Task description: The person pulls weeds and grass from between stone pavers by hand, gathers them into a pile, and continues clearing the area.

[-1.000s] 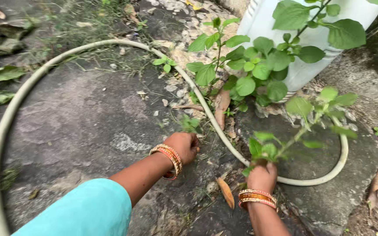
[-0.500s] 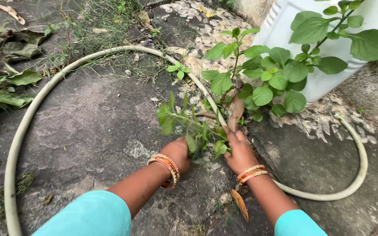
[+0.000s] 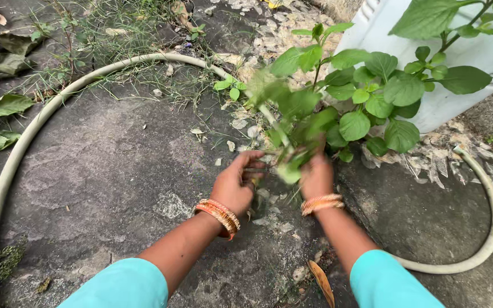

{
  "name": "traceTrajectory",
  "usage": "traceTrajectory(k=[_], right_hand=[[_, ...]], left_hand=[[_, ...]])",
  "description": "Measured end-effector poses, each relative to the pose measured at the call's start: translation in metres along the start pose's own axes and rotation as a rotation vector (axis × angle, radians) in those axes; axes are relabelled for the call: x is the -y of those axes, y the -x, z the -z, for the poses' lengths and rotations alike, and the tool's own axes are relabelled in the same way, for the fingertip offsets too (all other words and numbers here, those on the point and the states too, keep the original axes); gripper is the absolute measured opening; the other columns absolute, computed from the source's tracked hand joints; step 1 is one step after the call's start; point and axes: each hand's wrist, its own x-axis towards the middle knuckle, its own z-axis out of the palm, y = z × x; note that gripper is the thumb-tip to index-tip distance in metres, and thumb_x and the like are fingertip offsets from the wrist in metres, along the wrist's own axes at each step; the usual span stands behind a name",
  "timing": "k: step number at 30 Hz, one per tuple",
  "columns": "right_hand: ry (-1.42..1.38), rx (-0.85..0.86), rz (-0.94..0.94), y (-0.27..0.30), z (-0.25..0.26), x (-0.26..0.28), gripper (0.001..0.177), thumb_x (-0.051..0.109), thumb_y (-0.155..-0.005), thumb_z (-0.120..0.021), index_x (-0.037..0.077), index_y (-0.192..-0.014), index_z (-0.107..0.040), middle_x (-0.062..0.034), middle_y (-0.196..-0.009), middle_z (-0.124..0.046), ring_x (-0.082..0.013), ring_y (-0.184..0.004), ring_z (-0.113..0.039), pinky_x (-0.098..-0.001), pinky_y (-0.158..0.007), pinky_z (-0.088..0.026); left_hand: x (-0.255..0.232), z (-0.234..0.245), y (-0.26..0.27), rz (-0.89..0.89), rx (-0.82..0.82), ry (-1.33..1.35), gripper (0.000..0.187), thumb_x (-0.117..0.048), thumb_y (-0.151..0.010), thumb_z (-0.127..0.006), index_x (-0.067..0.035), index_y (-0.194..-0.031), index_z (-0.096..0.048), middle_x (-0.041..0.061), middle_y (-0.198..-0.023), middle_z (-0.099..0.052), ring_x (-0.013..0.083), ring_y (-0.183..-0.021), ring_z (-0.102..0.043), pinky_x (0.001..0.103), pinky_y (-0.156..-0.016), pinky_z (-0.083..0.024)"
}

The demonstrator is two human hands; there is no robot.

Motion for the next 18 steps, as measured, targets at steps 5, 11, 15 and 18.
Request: traceTrajectory(k=[5,11,15,18], right_hand=[[-0.973,-0.191,-0.103,-0.015,0.030,-0.009,0.037,-0.005,-0.091,-0.036,-0.002,-0.117,-0.062,-0.0140,-0.112,-0.069,-0.0250,-0.068,-0.068,-0.0375,-0.053,-0.053],[-1.258,-0.237,-0.506,0.024,0.000,0.011,0.021,0.014,-0.098,-0.045,0.007,-0.109,-0.062,-0.0096,-0.084,-0.064,-0.0190,-0.059,-0.058,-0.0331,-0.048,-0.046],[-1.479,-0.158,-0.436,0.060,-0.032,-0.019,0.017,0.026,-0.098,-0.057,0.009,-0.101,-0.061,-0.0030,-0.069,-0.056,-0.0162,-0.053,-0.051,-0.0326,-0.044,-0.043],[-1.339,-0.116,-0.409,0.076,-0.019,-0.055,0.019,0.024,-0.093,-0.056,0.008,-0.101,-0.062,-0.0057,-0.069,-0.057,-0.0159,-0.046,-0.047,-0.0325,-0.037,-0.037]], left_hand=[[-0.006,-0.011,0.011,0.036,-0.075,-0.363,0.035,-0.001,-0.090,-0.061,-0.013,-0.123,-0.063,0.014,-0.111,-0.072,0.0310,-0.100,-0.072,0.041,-0.088,-0.056],[-0.022,-0.022,0.037,-0.092,0.274,-0.701,0.045,-0.003,-0.080,-0.072,-0.010,-0.123,-0.060,0.021,-0.115,-0.064,0.0391,-0.112,-0.062,0.046,-0.098,-0.050],[-0.036,-0.038,0.042,-0.089,0.362,-0.606,0.068,-0.019,-0.069,-0.088,-0.005,-0.125,-0.054,0.023,-0.119,-0.060,0.0421,-0.114,-0.057,0.046,-0.095,-0.048],[-0.037,-0.048,0.055,-0.070,0.437,-0.634,0.050,-0.023,-0.079,-0.084,-0.004,-0.117,-0.058,0.021,-0.110,-0.066,0.0396,-0.107,-0.063,0.046,-0.092,-0.051]])
